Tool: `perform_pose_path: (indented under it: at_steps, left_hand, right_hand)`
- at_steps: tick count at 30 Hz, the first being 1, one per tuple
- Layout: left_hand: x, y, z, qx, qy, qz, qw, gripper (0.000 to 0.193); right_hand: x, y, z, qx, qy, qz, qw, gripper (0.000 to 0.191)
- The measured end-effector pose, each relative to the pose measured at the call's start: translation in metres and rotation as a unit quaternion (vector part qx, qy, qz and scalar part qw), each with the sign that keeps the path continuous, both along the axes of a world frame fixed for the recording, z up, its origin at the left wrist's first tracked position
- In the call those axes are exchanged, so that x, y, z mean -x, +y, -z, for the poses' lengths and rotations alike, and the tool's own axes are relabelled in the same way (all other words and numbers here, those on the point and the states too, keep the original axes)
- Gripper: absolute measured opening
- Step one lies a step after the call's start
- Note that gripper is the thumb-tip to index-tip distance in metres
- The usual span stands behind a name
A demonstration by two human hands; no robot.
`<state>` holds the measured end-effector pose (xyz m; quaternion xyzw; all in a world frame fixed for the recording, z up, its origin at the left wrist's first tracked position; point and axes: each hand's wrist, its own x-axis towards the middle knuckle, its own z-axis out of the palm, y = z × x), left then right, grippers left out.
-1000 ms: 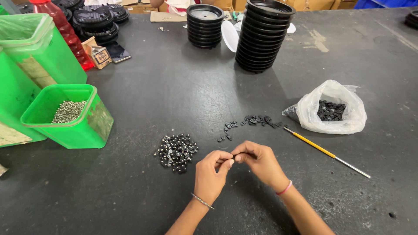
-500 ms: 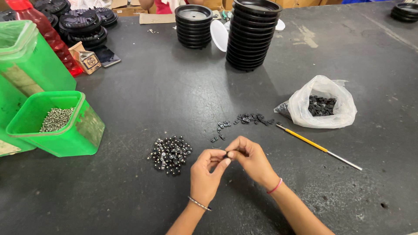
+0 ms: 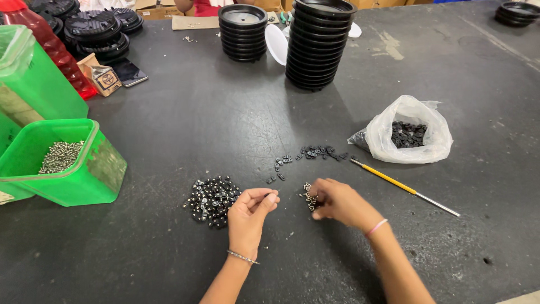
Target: The person picks small metal screws from a pile on the worktable, picks a black plastic fitting, presses the screw into the fitting by hand to join the two parts, and places the assembled unit onto a growing pile, repeating this cycle throughout the episode.
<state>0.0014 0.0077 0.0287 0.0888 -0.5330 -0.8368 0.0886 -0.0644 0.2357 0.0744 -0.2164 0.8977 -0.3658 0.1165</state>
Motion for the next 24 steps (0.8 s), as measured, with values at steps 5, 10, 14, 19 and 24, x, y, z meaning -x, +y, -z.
perform_pose_path:
  at_steps: [5,10,14,19,24]
  left_hand:
    - [0.004,0.0,0.013,0.026,-0.011,0.005,1.0,0.021]
    - [0.004,0.002,0.018,0.072,-0.033,0.017,0.997,0.025]
    - [0.003,0.0,0.017,0.085,-0.061,0.014,0.994,0.026]
    - [0.005,0.0,0.02,0.077,-0.052,0.014,0.996,0.025]
    - [0.006,0.0,0.026,0.057,-0.046,0.011,0.997,0.02]
  right_hand:
    - [-0.003,-0.026,0.016,0.056,0.102,0.039,0.992,0.024]
    - [0.002,-0.029,0.024,0.101,0.165,0.058,0.979,0.018]
    - [0.006,-0.013,0.015,0.125,0.143,0.095,0.977,0.019]
    - [0.001,-0.013,0.002,0.048,0.11,0.073,0.99,0.016]
    - [-0.011,-0.033,0.003,0.018,0.119,-0.025,0.992,0.017]
